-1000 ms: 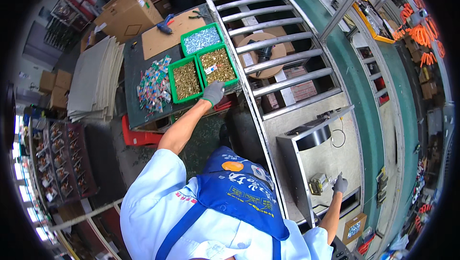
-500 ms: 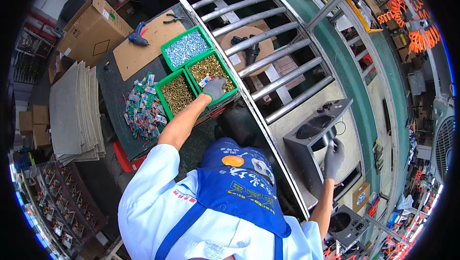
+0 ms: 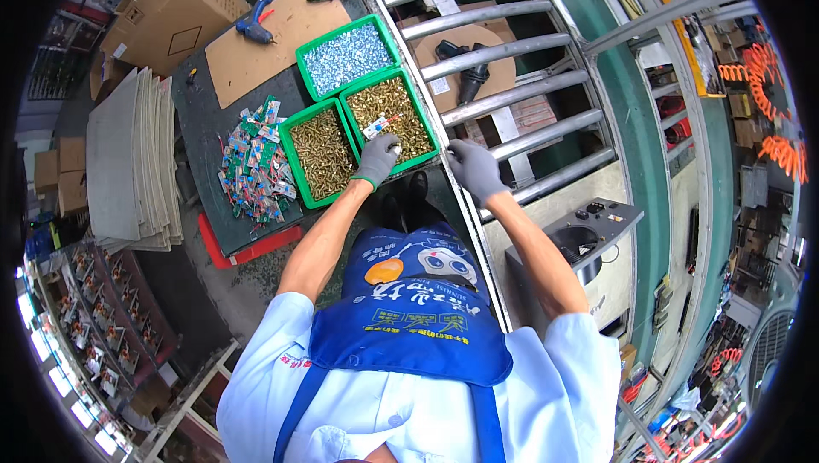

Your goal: Assembling electronic components and heat sinks at a factory production line.

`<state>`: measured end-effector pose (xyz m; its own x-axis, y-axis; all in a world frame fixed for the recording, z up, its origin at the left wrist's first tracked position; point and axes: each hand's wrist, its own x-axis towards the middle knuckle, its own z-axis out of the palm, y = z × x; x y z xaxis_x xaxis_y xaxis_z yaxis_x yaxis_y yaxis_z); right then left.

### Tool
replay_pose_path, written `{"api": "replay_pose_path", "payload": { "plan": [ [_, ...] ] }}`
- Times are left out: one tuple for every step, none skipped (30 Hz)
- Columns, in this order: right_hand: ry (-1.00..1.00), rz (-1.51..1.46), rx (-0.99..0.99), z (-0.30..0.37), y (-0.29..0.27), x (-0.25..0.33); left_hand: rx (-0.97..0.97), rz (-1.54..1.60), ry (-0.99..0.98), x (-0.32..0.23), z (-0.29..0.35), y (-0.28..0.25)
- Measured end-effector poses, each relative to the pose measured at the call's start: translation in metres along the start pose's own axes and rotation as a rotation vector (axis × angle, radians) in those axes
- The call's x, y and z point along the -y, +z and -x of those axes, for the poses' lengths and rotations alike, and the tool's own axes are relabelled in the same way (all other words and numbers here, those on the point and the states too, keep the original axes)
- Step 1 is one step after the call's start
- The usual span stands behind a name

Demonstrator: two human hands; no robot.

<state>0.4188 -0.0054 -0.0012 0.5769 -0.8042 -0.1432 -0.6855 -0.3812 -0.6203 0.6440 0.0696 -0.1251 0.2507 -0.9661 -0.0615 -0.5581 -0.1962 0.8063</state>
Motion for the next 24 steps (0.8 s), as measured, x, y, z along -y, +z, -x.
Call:
{"api": "replay_pose_path", "payload": {
  "plan": [
    [-0.069,0.069,0.011,-0.017,0.015,0.001,-0.018,-0.031,-0.006,0.000,0.002,0.002],
    [-0.112,0.147,0.032,-0.032,0.029,0.001,-0.012,-0.035,-0.024,-0.001,0.003,0.004],
    [-0.110,0.138,0.047,-0.046,0.039,-0.001,-0.049,0.003,-0.065,-0.002,0.005,0.006],
    [-0.139,0.261,0.142,-0.061,0.048,-0.002,-0.071,0.035,-0.115,-0.003,0.006,0.008],
    [-0.154,0.394,0.249,-0.071,0.056,-0.003,-0.101,0.071,-0.136,-0.004,0.008,0.010],
    [-0.179,0.377,0.248,-0.076,0.062,-0.004,-0.139,0.071,-0.123,-0.004,0.010,0.011],
    [-0.207,0.440,0.266,-0.081,0.068,-0.004,-0.160,0.094,-0.161,-0.005,0.012,0.012],
    [-0.214,0.519,0.301,-0.084,0.073,-0.004,-0.173,0.121,-0.208,-0.006,0.014,0.012],
    [-0.262,0.584,0.331,-0.085,0.076,-0.004,-0.185,0.155,-0.230,-0.006,0.015,0.012],
    [-0.289,0.572,0.328,-0.084,0.078,-0.004,-0.202,0.151,-0.239,-0.007,0.017,0.012],
    [-0.315,0.576,0.344,-0.085,0.079,-0.004,-0.203,0.122,-0.239,-0.007,0.017,0.011],
    [-0.340,0.587,0.359,-0.087,0.079,-0.005,-0.192,0.092,-0.248,-0.008,0.018,0.010],
    [-0.343,0.564,0.367,-0.089,0.079,-0.005,-0.206,0.051,-0.222,-0.009,0.017,0.010],
    [-0.355,0.567,0.371,-0.091,0.081,-0.005,-0.216,0.052,-0.228,-0.009,0.017,0.010],
    [-0.324,0.564,0.375,-0.093,0.082,-0.005,-0.225,0.044,-0.213,-0.010,0.016,0.010],
    [-0.290,0.561,0.376,-0.095,0.083,-0.005,-0.213,0.036,-0.206,-0.011,0.016,0.010],
    [-0.295,0.562,0.378,-0.096,0.083,-0.006,-0.208,0.037,-0.218,-0.012,0.016,0.010],
    [-0.290,0.526,0.346,-0.096,0.083,-0.006,-0.229,0.036,-0.203,-0.012,0.016,0.010],
    [-0.266,0.506,0.331,-0.095,0.082,-0.007,-0.226,0.053,-0.240,-0.012,0.017,0.010],
    [-0.286,0.488,0.319,-0.094,0.080,-0.008,-0.202,0.073,-0.295,-0.013,0.017,0.010],
    [-0.172,0.169,0.301,-0.093,0.078,-0.008,-0.225,0.069,-0.285,-0.012,0.019,0.010],
    [-0.014,-0.128,0.294,-0.091,0.076,-0.006,-0.232,0.094,-0.290,-0.012,0.020,0.010],
    [0.118,-0.379,0.407,-0.090,0.069,-0.008,-0.237,0.118,-0.293,-0.012,0.020,0.010],
    [0.120,-0.379,0.407,-0.087,0.067,-0.006,-0.235,0.119,-0.293,-0.011,0.020,0.010]
  ]
}}
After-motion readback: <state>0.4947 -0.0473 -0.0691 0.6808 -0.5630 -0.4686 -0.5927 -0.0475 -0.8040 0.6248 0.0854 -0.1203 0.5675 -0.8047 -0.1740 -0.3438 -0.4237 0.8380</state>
